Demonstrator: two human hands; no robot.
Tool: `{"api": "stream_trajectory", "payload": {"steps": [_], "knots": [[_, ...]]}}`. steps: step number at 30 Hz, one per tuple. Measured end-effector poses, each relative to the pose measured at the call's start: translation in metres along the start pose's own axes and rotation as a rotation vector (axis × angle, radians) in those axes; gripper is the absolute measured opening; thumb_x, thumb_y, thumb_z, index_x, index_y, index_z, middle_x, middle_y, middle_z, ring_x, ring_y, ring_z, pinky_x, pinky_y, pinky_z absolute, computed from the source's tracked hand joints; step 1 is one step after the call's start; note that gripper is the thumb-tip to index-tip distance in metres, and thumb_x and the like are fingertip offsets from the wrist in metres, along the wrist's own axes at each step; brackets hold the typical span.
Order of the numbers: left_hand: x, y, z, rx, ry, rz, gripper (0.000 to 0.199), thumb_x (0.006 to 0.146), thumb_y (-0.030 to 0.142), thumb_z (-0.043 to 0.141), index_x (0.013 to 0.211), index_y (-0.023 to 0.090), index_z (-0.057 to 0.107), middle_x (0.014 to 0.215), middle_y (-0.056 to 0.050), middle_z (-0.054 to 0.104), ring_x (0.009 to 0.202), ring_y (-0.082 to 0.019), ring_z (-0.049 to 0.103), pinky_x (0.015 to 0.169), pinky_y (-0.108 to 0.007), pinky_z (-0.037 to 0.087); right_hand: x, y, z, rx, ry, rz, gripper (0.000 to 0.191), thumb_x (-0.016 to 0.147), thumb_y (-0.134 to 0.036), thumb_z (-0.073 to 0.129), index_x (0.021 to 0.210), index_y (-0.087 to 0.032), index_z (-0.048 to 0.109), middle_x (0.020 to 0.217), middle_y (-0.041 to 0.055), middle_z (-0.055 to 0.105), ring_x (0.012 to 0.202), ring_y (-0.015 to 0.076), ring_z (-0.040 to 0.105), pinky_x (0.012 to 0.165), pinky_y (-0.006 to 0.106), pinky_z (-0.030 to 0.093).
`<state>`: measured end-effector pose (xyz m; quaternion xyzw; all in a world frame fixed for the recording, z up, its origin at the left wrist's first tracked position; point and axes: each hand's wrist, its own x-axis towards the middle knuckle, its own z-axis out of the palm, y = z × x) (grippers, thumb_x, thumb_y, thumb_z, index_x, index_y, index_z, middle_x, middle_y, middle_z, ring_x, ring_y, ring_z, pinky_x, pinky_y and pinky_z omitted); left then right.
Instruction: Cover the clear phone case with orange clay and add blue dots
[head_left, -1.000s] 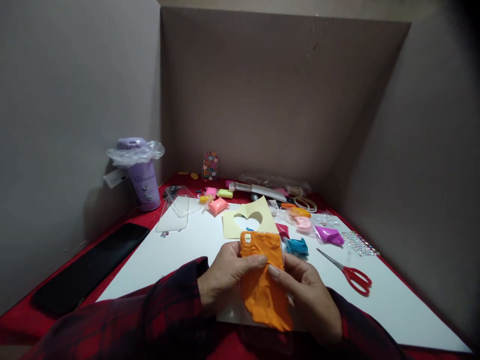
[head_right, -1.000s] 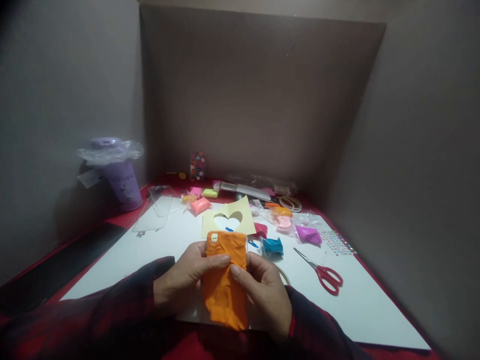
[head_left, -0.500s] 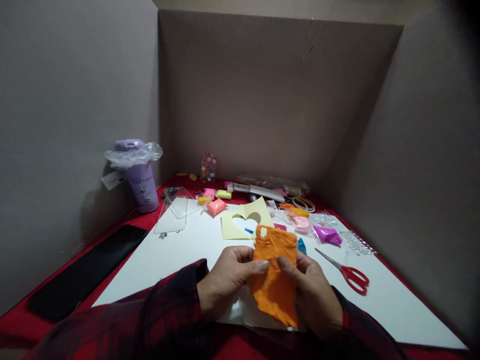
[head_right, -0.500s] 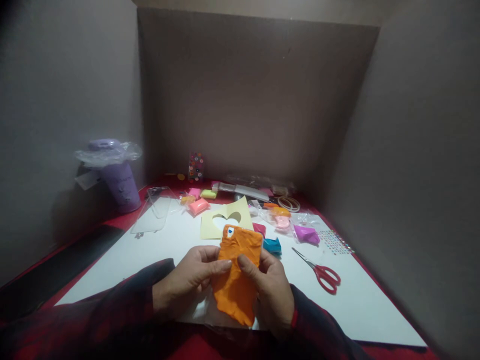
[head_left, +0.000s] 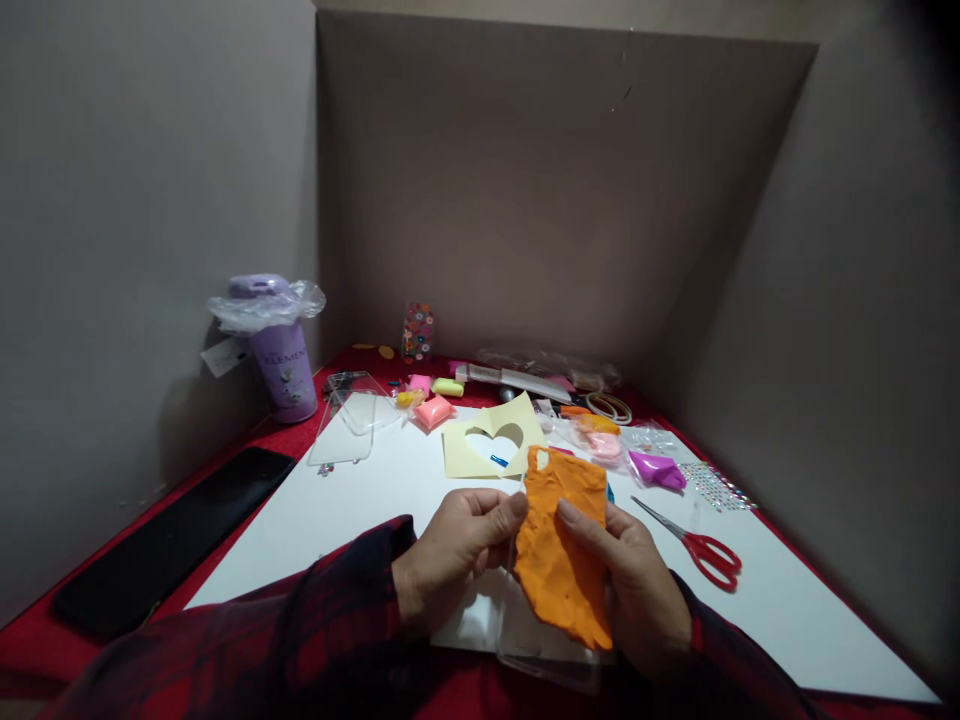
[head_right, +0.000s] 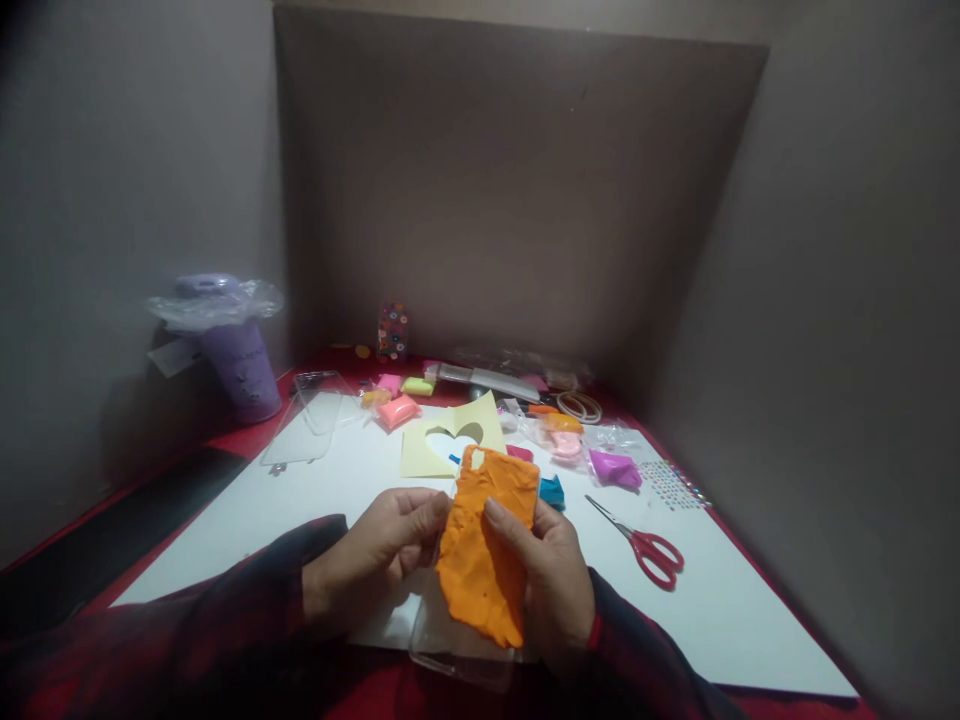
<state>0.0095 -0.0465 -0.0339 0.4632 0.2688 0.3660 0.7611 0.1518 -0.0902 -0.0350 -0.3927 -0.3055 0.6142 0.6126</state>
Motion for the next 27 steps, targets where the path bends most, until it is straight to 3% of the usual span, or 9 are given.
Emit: {"api": "stream_trajectory", "payload": {"steps": [6, 14, 21, 27], "knots": [[0.0007, -0.0049, -0.0009, -0.009, 0.034, -0.06, 0.032, 0.055, 0.034, 0.076, 0.069, 0.011, 0.059, 0.061, -0.001, 0.053, 0.055, -0.009, 0.046, 0.055, -0.022, 0.034, -0.0024, 0.0035, 0.0016, -0.002, 0.01, -0.004, 0.029, 0.069, -0.028, 0.071, 0.094, -0.016, 0.064, 0.085, 0.009, 0.07, 0.076, 0.0276, 0.067, 0.072, 0.04, 0.053], [-0.001, -0.0012, -0.0002, -0.03, -0.075, -0.037, 0.035, 0.074, 0.046, 0.058, 0.068, 0.012, 0.056, 0.059, -0.001, 0.051, 0.051, -0.009, 0.047, 0.054, -0.024, 0.037, 0.0005, 0.0015, -0.0019, -0.013, 0.046, -0.053, 0.028, 0.071, -0.028, 0.07, 0.096, -0.018, 0.063, 0.091, 0.0086, 0.069, 0.081, 0.0264, 0.066, 0.073, 0.037, 0.053], [0.0003, -0.0061, -0.0026, 0.021, -0.018, -0.073, 0.021, 0.061, 0.025, 0.07, 0.064, 0.011, 0.056, 0.054, -0.002, 0.056, 0.047, -0.011, 0.051, 0.049, -0.022, 0.037, 0.0021, 0.0005, -0.0049, -0.011, 0.041, -0.071, 0.027, 0.071, -0.031, 0.07, 0.095, -0.02, 0.063, 0.089, 0.0074, 0.07, 0.076, 0.0254, 0.067, 0.067, 0.037, 0.055], [-0.0014, -0.007, -0.0014, 0.025, -0.077, -0.118, 0.027, 0.065, 0.035, 0.068, 0.072, 0.011, 0.058, 0.057, -0.003, 0.058, 0.047, -0.01, 0.052, 0.049, -0.022, 0.039, 0.0017, -0.002, -0.0023, -0.02, 0.087, -0.11, 0.026, 0.07, -0.031, 0.07, 0.092, -0.02, 0.063, 0.09, 0.0068, 0.069, 0.078, 0.0262, 0.066, 0.065, 0.036, 0.055]]}}
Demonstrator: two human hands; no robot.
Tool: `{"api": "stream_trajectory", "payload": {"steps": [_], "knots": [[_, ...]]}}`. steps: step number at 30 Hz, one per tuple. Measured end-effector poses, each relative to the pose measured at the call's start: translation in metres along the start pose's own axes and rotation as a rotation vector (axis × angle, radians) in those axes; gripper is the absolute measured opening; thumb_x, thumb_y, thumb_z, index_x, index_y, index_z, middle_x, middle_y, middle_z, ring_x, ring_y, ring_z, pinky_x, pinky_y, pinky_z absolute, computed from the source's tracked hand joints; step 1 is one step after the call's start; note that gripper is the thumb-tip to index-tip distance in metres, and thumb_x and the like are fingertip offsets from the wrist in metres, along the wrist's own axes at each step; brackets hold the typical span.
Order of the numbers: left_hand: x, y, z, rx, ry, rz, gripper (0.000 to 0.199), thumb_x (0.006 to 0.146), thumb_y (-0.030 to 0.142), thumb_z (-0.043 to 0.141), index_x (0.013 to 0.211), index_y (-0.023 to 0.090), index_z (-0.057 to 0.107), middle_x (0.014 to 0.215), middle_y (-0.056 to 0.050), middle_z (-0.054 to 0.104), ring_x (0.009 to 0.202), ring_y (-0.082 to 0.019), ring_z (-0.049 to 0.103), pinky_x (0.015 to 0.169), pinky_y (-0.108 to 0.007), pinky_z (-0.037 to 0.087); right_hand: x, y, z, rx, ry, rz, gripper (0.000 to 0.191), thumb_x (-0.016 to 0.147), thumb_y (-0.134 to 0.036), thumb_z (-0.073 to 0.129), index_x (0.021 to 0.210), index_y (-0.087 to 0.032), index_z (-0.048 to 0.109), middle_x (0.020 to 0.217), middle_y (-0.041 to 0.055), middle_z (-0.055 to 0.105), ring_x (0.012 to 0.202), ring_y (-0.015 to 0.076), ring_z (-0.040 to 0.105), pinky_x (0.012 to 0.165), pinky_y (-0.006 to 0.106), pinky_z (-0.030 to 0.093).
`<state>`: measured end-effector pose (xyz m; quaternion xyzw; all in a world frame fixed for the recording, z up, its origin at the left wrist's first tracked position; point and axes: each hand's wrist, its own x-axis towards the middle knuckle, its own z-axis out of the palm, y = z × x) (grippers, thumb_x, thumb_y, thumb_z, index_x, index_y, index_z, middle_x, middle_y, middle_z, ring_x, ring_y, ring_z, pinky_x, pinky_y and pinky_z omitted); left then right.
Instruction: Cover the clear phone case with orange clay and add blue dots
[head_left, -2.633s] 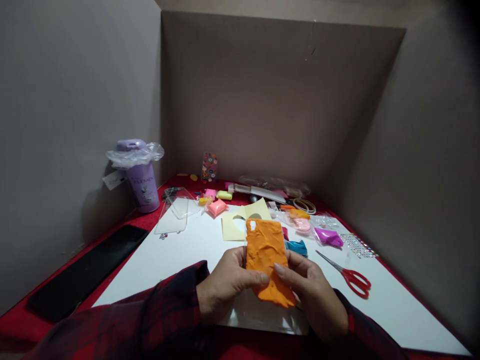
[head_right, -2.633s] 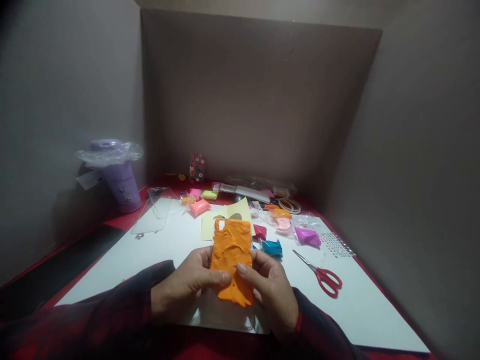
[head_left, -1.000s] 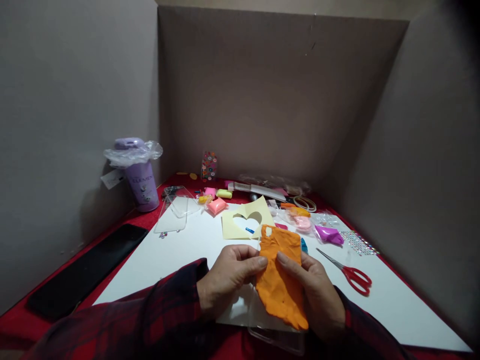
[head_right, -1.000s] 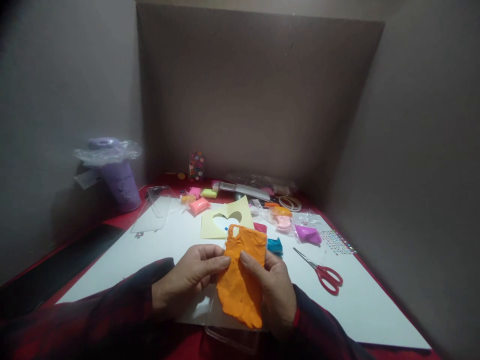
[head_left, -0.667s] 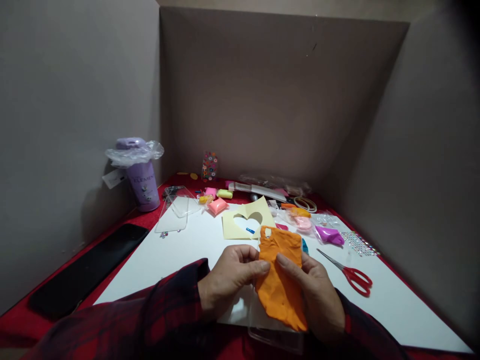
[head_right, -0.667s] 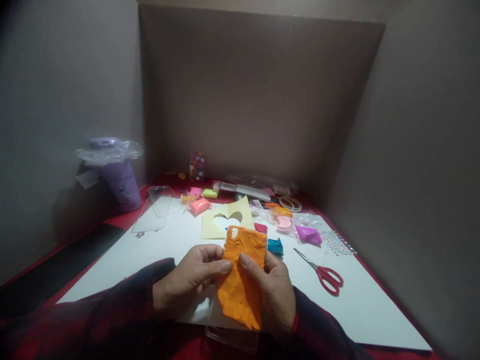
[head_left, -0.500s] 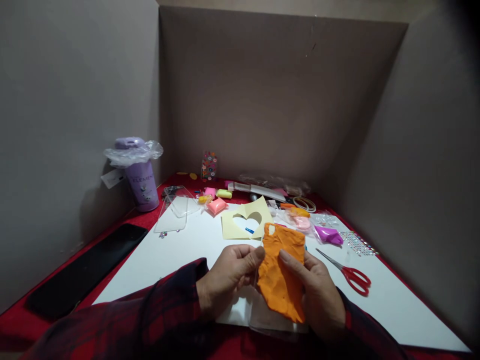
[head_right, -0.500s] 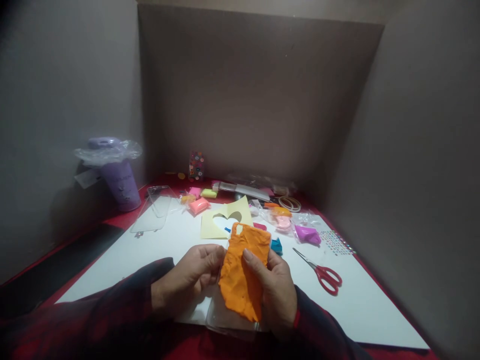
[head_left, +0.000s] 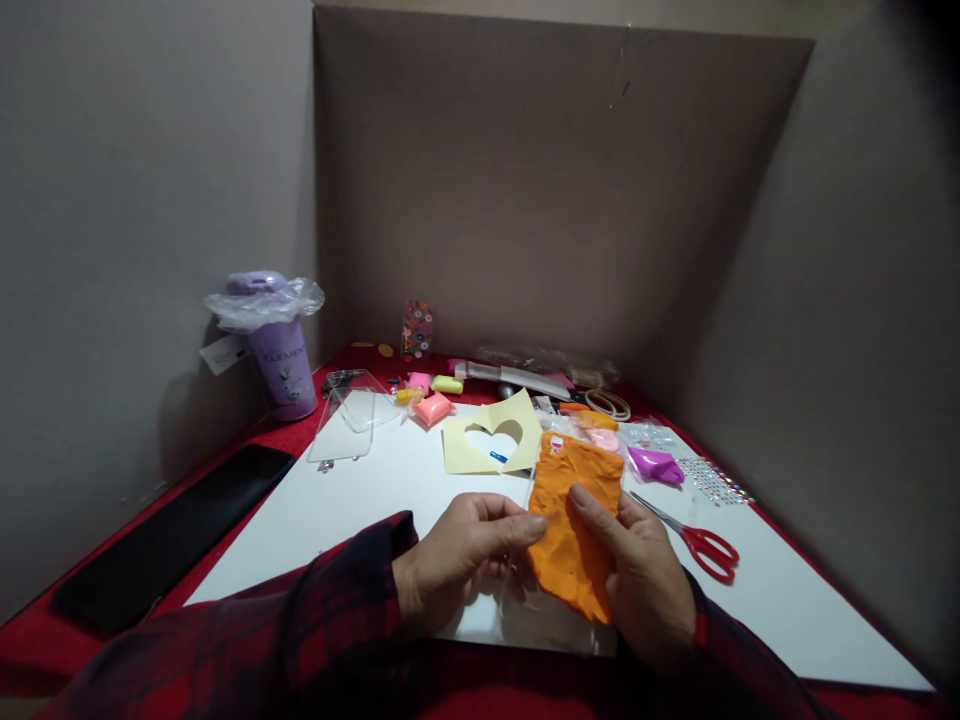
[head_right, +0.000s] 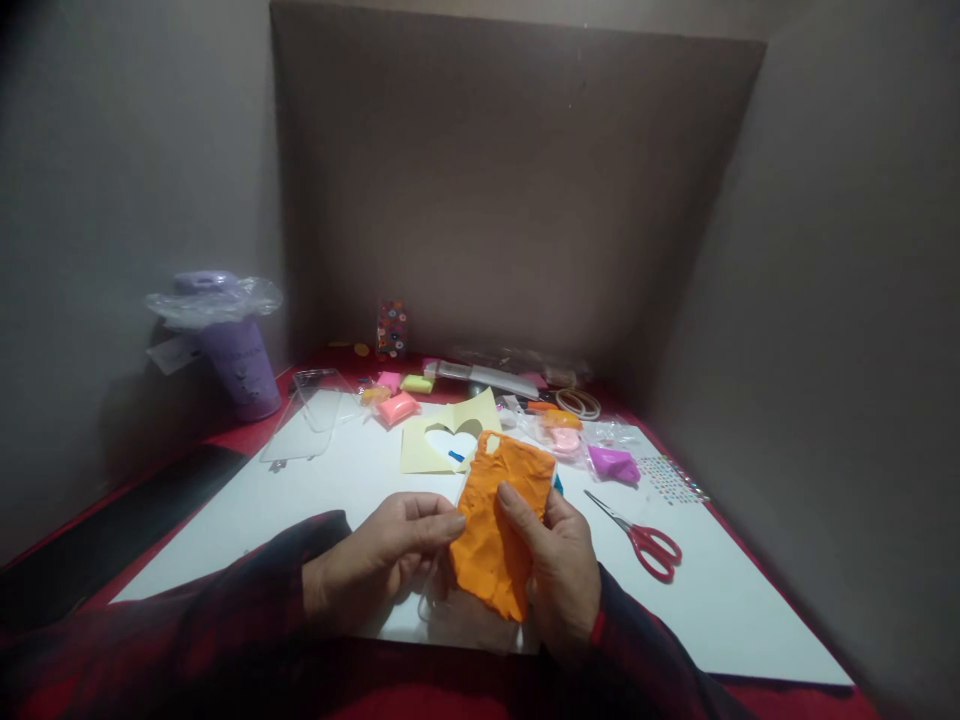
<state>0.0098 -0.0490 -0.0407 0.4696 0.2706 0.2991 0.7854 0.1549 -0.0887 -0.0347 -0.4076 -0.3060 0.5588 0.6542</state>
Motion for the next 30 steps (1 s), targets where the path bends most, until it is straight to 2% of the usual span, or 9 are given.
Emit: {"api": "stream_trajectory", "payload": {"steps": [4, 13, 18, 21, 25, 30], "knots": [[-0.001, -0.0016, 0.0012, 0.037, -0.009, -0.067, 0.022, 0.061, 0.027, 0.07, 0.069, 0.009, 0.06, 0.055, -0.003, 0.057, 0.045, -0.01, 0.05, 0.048, -0.022, 0.037, 0.0005, 0.0007, -0.0002, 0.009, 0.009, -0.009, 0.023, 0.071, -0.03, 0.07, 0.091, -0.021, 0.062, 0.086, 0.0057, 0.07, 0.077, 0.0256, 0.066, 0.065, 0.036, 0.055], [-0.0029, 0.0025, 0.0021, 0.03, -0.082, -0.078, 0.011, 0.063, 0.016, 0.064, 0.069, 0.007, 0.065, 0.053, -0.004, 0.059, 0.049, -0.01, 0.052, 0.055, -0.022, 0.038, 0.0016, -0.0044, -0.0026, 0.014, 0.038, 0.046, 0.03, 0.07, -0.03, 0.071, 0.096, -0.02, 0.062, 0.091, 0.007, 0.069, 0.068, 0.0243, 0.067, 0.058, 0.034, 0.055], [-0.0032, 0.0015, -0.0021, 0.03, -0.125, -0.084, 0.015, 0.06, 0.014, 0.068, 0.072, 0.006, 0.066, 0.059, -0.006, 0.062, 0.053, -0.01, 0.054, 0.058, -0.023, 0.041, 0.0027, -0.0051, -0.002, 0.019, 0.072, 0.026, 0.036, 0.066, -0.03, 0.073, 0.099, -0.019, 0.062, 0.087, 0.0075, 0.07, 0.068, 0.0249, 0.067, 0.057, 0.034, 0.055], [-0.0033, 0.0007, -0.0036, 0.009, -0.149, -0.064, 0.021, 0.061, 0.021, 0.072, 0.075, 0.006, 0.065, 0.064, -0.007, 0.064, 0.057, -0.011, 0.058, 0.06, -0.023, 0.042, 0.0027, -0.0054, -0.0023, 0.034, 0.086, 0.02, 0.033, 0.067, -0.029, 0.073, 0.096, -0.017, 0.062, 0.082, 0.0073, 0.07, 0.069, 0.0248, 0.067, 0.058, 0.033, 0.055], [-0.0028, 0.0001, -0.002, 0.017, -0.095, -0.073, 0.03, 0.068, 0.037, 0.067, 0.071, 0.007, 0.062, 0.061, -0.008, 0.063, 0.056, -0.014, 0.06, 0.056, -0.024, 0.044, 0.0012, -0.0055, -0.0018, 0.055, 0.075, 0.024, 0.032, 0.069, -0.027, 0.072, 0.097, -0.017, 0.062, 0.085, 0.008, 0.07, 0.07, 0.0241, 0.067, 0.06, 0.033, 0.055], [-0.0001, -0.0002, 0.0003, 0.029, -0.038, -0.117, 0.019, 0.064, 0.025, 0.068, 0.067, 0.007, 0.062, 0.057, -0.008, 0.063, 0.05, -0.014, 0.058, 0.055, -0.027, 0.045, 0.0018, -0.0028, -0.0012, 0.049, 0.088, 0.014, 0.036, 0.069, -0.029, 0.072, 0.1, -0.017, 0.061, 0.086, 0.0088, 0.07, 0.069, 0.0244, 0.067, 0.059, 0.034, 0.055]]}}
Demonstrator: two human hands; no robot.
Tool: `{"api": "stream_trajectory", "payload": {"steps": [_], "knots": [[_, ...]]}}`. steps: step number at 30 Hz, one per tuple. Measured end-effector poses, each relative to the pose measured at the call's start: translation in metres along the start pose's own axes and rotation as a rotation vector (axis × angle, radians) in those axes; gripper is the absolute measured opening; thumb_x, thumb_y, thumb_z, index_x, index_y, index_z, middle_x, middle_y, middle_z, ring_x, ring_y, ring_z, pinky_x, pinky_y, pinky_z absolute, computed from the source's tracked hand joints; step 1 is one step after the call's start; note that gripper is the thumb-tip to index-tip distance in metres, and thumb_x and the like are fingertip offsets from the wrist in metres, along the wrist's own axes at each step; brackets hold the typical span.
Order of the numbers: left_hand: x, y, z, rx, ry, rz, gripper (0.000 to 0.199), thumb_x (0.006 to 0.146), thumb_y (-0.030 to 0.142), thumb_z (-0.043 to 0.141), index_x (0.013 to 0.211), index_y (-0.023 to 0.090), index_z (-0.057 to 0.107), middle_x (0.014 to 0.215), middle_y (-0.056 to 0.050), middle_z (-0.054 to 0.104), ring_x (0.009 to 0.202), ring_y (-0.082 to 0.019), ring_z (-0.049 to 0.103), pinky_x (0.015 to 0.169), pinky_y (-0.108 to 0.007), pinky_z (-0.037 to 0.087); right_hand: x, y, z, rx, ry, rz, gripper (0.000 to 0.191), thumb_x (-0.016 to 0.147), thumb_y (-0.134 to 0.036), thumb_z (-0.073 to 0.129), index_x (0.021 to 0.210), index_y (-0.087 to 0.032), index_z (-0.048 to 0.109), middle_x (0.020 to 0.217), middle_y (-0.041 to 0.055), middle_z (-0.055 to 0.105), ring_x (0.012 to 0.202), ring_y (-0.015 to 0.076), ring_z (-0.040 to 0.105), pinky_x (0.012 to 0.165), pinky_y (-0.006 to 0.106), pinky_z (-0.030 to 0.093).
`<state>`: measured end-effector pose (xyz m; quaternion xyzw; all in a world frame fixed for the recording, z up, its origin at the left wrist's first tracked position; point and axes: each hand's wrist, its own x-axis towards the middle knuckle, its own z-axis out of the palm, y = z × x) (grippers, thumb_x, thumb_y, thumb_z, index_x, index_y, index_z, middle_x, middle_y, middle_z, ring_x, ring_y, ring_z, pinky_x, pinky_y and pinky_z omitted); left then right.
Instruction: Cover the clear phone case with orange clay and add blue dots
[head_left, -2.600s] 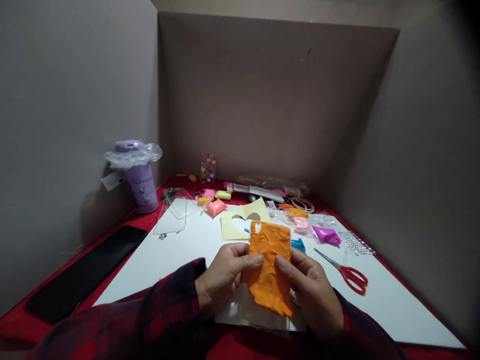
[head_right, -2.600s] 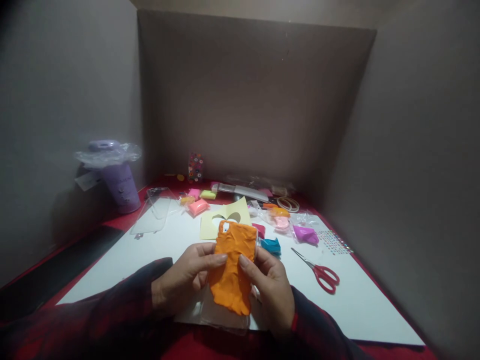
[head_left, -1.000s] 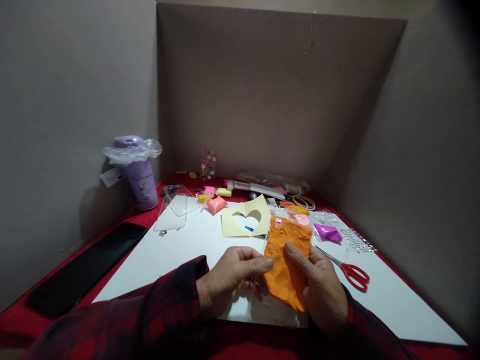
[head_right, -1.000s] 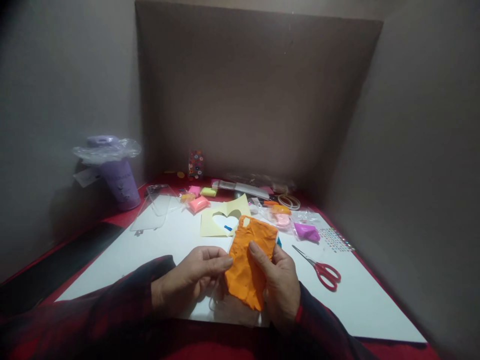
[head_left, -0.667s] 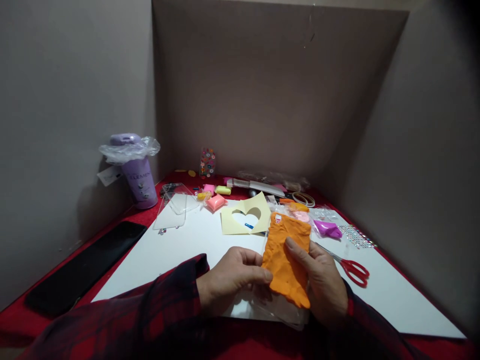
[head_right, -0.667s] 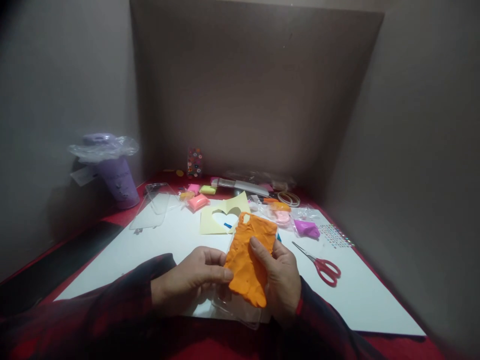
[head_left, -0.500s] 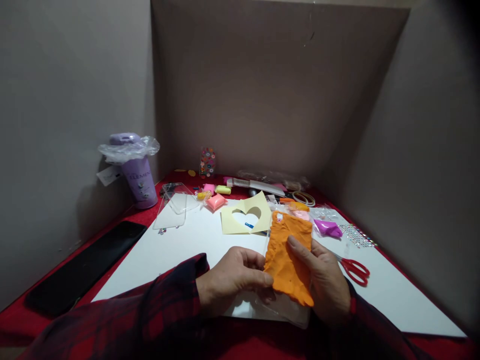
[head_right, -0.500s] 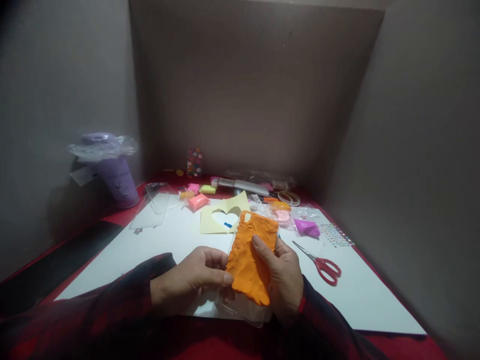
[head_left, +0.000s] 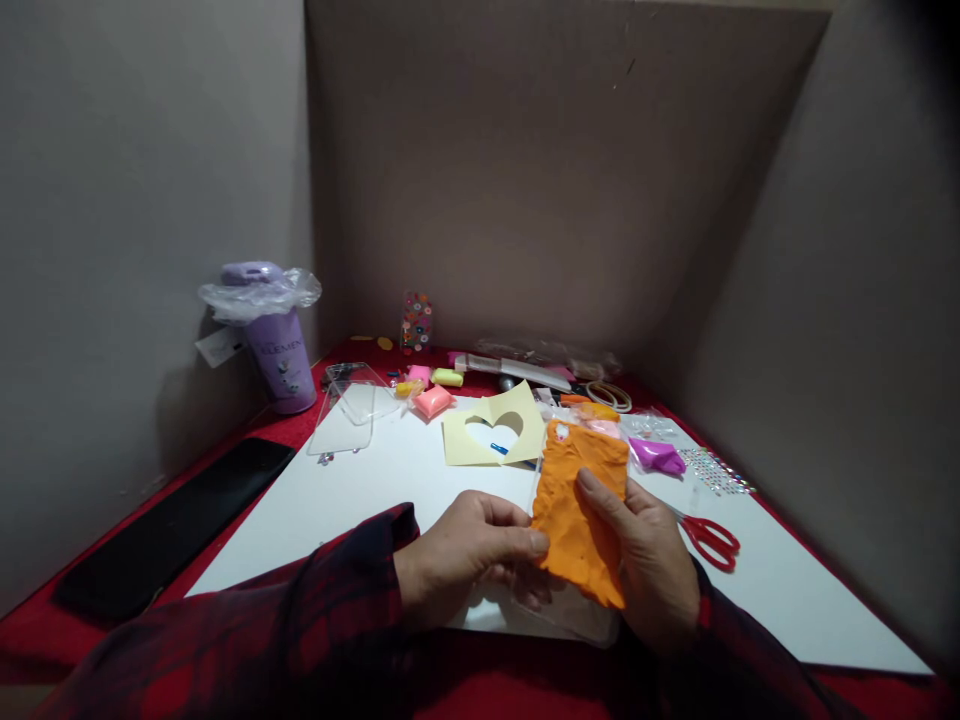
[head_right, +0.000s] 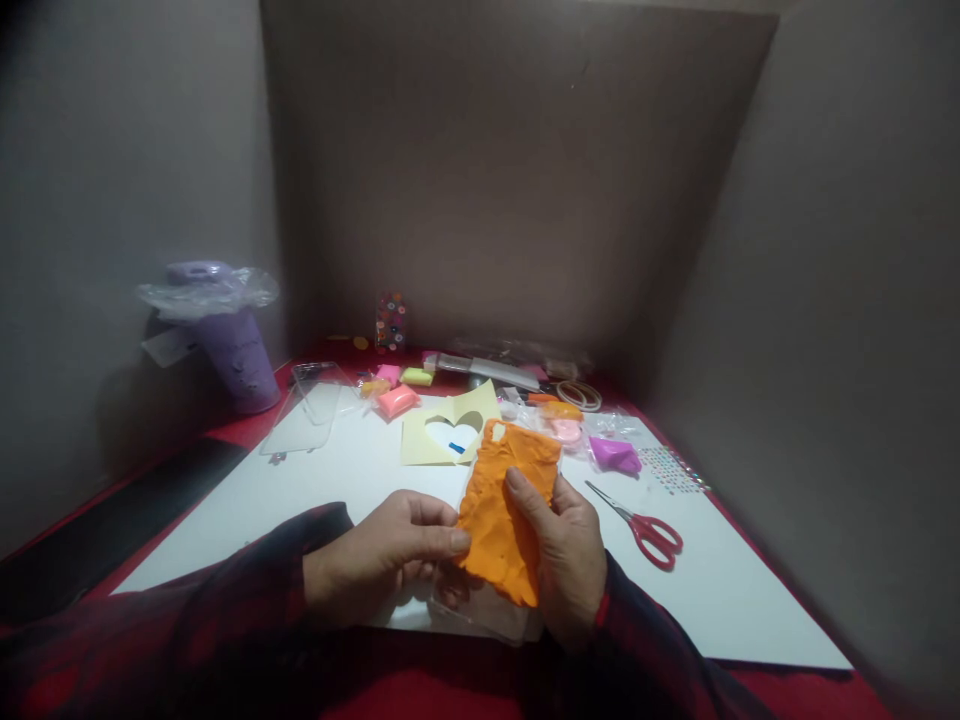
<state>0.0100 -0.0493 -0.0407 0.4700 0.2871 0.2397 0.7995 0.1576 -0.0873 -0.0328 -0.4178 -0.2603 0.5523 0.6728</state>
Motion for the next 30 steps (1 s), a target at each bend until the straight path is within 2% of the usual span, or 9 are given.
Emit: {"api": "stream_trajectory", "payload": {"steps": [6, 13, 20, 30], "knots": [[0.0, -0.001, -0.002, -0.015, -0.056, 0.017, 0.018, 0.063, 0.021, 0.068, 0.069, 0.005, 0.063, 0.061, -0.009, 0.063, 0.053, -0.013, 0.058, 0.058, -0.025, 0.044, 0.004, 0.002, -0.005, -0.032, 0.02, -0.019, 0.033, 0.07, -0.03, 0.071, 0.098, -0.018, 0.062, 0.082, 0.0076, 0.07, 0.07, 0.0248, 0.067, 0.06, 0.033, 0.055], [0.0, -0.004, -0.002, -0.07, -0.008, 0.073, 0.031, 0.069, 0.038, 0.066, 0.074, 0.008, 0.06, 0.063, -0.005, 0.059, 0.053, -0.012, 0.056, 0.057, -0.027, 0.045, 0.0, 0.006, -0.004, -0.067, 0.01, -0.036, 0.032, 0.069, -0.031, 0.072, 0.097, -0.017, 0.062, 0.084, 0.0083, 0.07, 0.069, 0.0248, 0.067, 0.06, 0.034, 0.055], [0.0, -0.002, 0.002, -0.079, 0.092, 0.052, 0.02, 0.061, 0.024, 0.07, 0.067, 0.007, 0.061, 0.062, -0.005, 0.059, 0.053, -0.012, 0.055, 0.053, -0.024, 0.045, -0.001, 0.013, -0.004, -0.091, -0.026, -0.051, 0.032, 0.071, -0.032, 0.07, 0.098, -0.017, 0.061, 0.084, 0.0089, 0.07, 0.067, 0.025, 0.067, 0.058, 0.035, 0.055], [-0.002, 0.001, 0.002, -0.064, 0.035, 0.011, 0.018, 0.053, 0.009, 0.064, 0.071, 0.007, 0.065, 0.063, -0.005, 0.06, 0.054, -0.012, 0.055, 0.058, -0.025, 0.043, -0.001, 0.007, 0.0, -0.081, 0.04, -0.046, 0.038, 0.068, -0.032, 0.072, 0.101, -0.019, 0.06, 0.086, 0.0081, 0.07, 0.069, 0.0248, 0.067, 0.06, 0.034, 0.055]]}}
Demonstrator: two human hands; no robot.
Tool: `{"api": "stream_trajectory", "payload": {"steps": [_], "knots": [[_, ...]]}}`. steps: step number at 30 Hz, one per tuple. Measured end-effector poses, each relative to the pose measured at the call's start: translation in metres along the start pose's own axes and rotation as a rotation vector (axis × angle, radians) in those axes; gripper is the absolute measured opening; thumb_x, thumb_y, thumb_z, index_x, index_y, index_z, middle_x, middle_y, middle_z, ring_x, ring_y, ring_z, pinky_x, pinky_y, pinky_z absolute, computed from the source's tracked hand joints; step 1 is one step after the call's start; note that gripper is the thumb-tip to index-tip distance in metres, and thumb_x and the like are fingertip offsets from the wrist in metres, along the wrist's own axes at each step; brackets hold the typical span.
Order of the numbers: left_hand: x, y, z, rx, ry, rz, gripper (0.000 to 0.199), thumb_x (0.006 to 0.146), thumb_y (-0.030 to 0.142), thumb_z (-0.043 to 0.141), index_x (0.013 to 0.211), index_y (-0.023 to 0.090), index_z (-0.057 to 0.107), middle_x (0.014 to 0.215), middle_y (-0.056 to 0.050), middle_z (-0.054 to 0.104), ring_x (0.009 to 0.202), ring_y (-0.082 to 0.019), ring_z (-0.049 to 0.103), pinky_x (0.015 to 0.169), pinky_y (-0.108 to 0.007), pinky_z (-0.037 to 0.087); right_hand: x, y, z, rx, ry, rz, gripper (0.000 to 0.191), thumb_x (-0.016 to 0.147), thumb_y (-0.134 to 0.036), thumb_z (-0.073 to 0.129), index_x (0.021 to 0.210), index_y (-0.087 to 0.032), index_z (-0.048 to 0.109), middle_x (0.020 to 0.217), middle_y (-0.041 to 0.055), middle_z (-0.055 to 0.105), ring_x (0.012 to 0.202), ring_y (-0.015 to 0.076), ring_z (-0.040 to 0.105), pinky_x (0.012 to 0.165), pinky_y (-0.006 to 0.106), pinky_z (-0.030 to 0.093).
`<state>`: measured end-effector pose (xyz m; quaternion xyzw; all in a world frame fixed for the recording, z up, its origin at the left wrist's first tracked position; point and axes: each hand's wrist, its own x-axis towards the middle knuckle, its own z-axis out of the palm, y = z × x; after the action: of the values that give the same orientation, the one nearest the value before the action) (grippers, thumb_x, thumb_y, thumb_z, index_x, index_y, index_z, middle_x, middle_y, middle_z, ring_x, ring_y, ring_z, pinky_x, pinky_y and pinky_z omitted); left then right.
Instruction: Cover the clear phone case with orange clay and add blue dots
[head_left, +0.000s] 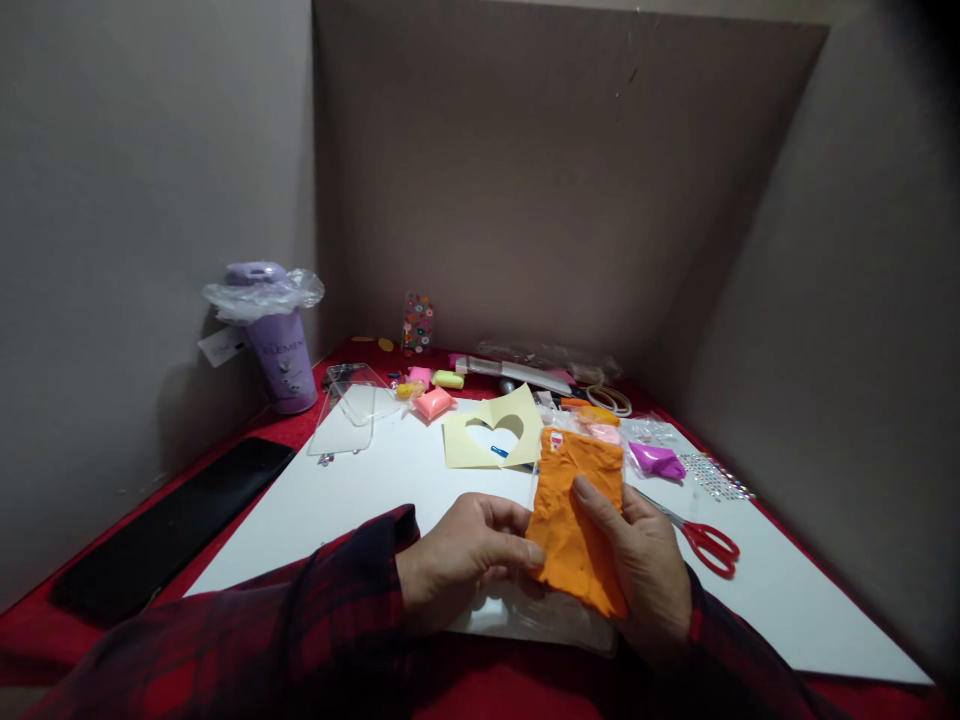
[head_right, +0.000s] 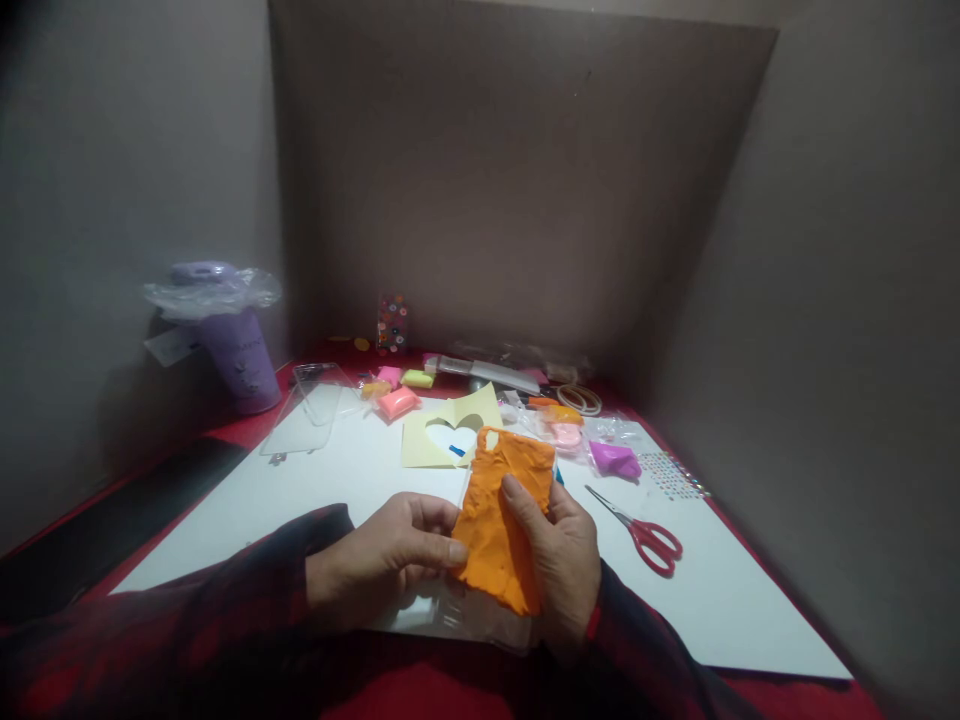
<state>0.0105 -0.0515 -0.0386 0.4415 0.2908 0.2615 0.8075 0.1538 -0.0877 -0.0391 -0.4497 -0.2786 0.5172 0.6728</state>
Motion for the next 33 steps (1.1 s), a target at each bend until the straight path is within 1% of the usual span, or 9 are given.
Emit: {"api": "stream_trajectory", "payload": {"steps": [3, 6, 9, 12, 16, 20, 22, 30, 33], "knots": [[0.0006, 0.0, -0.0001, -0.005, -0.031, 0.005, 0.016, 0.052, 0.007, 0.063, 0.068, 0.008, 0.063, 0.061, -0.003, 0.059, 0.057, -0.013, 0.056, 0.061, -0.025, 0.042, -0.0006, -0.0008, 0.0012, 0.002, 0.012, 0.005, 0.037, 0.068, -0.031, 0.072, 0.1, -0.018, 0.061, 0.086, 0.0079, 0.07, 0.07, 0.025, 0.067, 0.06, 0.034, 0.055], [0.0004, 0.0006, 0.0011, -0.018, -0.024, 0.0, 0.016, 0.05, 0.006, 0.065, 0.065, 0.01, 0.061, 0.061, -0.002, 0.058, 0.06, -0.015, 0.058, 0.062, -0.026, 0.041, -0.0006, -0.0017, 0.0018, 0.003, 0.02, -0.003, 0.038, 0.068, -0.031, 0.072, 0.101, -0.019, 0.061, 0.086, 0.0072, 0.071, 0.071, 0.0255, 0.067, 0.059, 0.034, 0.056], [0.0, 0.0006, 0.0011, -0.048, -0.038, 0.006, 0.023, 0.047, 0.005, 0.069, 0.068, 0.01, 0.062, 0.064, -0.003, 0.06, 0.064, -0.016, 0.059, 0.063, -0.027, 0.042, 0.0, -0.0019, 0.0017, -0.003, 0.034, -0.013, 0.04, 0.067, -0.032, 0.073, 0.103, -0.02, 0.061, 0.086, 0.0069, 0.071, 0.071, 0.026, 0.067, 0.057, 0.034, 0.055], [-0.0006, -0.0007, -0.0015, -0.066, -0.065, 0.009, 0.028, 0.047, 0.005, 0.072, 0.073, 0.01, 0.062, 0.07, -0.005, 0.062, 0.067, -0.017, 0.059, 0.066, -0.029, 0.042, 0.0012, -0.0019, 0.0005, -0.018, 0.043, -0.011, 0.038, 0.066, -0.033, 0.074, 0.099, -0.018, 0.063, 0.085, 0.0075, 0.071, 0.07, 0.0261, 0.067, 0.058, 0.035, 0.055], [-0.0004, -0.0023, -0.0058, -0.043, -0.111, 0.039, 0.034, 0.051, 0.009, 0.075, 0.083, 0.009, 0.063, 0.077, -0.007, 0.063, 0.069, -0.015, 0.059, 0.07, -0.029, 0.043, 0.0032, -0.0032, -0.0022, 0.0, 0.035, -0.007, 0.035, 0.066, -0.033, 0.073, 0.096, -0.018, 0.063, 0.081, 0.0069, 0.071, 0.07, 0.0259, 0.067, 0.06, 0.035, 0.055], [0.0009, -0.0016, -0.0068, -0.033, -0.104, 0.088, 0.026, 0.067, 0.027, 0.07, 0.083, 0.007, 0.064, 0.076, -0.008, 0.062, 0.066, -0.014, 0.058, 0.069, -0.029, 0.044, 0.004, -0.0046, -0.0032, 0.003, 0.042, -0.02, 0.035, 0.067, -0.033, 0.072, 0.096, -0.018, 0.062, 0.077, 0.0065, 0.07, 0.07, 0.0263, 0.067, 0.06, 0.035, 0.055], [0.001, -0.0009, -0.0062, -0.032, -0.084, 0.089, 0.028, 0.072, 0.033, 0.065, 0.081, 0.007, 0.064, 0.075, -0.008, 0.061, 0.064, -0.013, 0.057, 0.067, -0.028, 0.045, 0.0035, -0.0047, -0.0028, 0.003, 0.047, -0.024, 0.036, 0.066, -0.032, 0.073, 0.097, -0.018, 0.062, 0.078, 0.0066, 0.07, 0.07, 0.0262, 0.066, 0.059, 0.035, 0.055], [-0.0014, 0.001, -0.0038, -0.025, -0.036, 0.048, 0.026, 0.063, 0.025, 0.071, 0.08, 0.006, 0.066, 0.074, -0.009, 0.062, 0.063, -0.014, 0.058, 0.065, -0.029, 0.045, 0.0015, -0.0043, -0.0013, 0.006, 0.038, -0.034, 0.039, 0.065, -0.034, 0.073, 0.098, -0.017, 0.062, 0.082, 0.0078, 0.071, 0.07, 0.0276, 0.066, 0.058, 0.036, 0.055], [-0.0012, 0.0008, -0.0043, -0.045, -0.052, 0.046, 0.024, 0.066, 0.028, 0.069, 0.076, 0.006, 0.066, 0.07, -0.008, 0.062, 0.059, -0.013, 0.057, 0.064, -0.029, 0.045, 0.0025, -0.0044, -0.0008, 0.014, 0.034, -0.032, 0.037, 0.065, -0.033, 0.074, 0.097, -0.018, 0.063, 0.081, 0.0072, 0.071, 0.07, 0.0268, 0.067, 0.059, 0.035, 0.055]]}}
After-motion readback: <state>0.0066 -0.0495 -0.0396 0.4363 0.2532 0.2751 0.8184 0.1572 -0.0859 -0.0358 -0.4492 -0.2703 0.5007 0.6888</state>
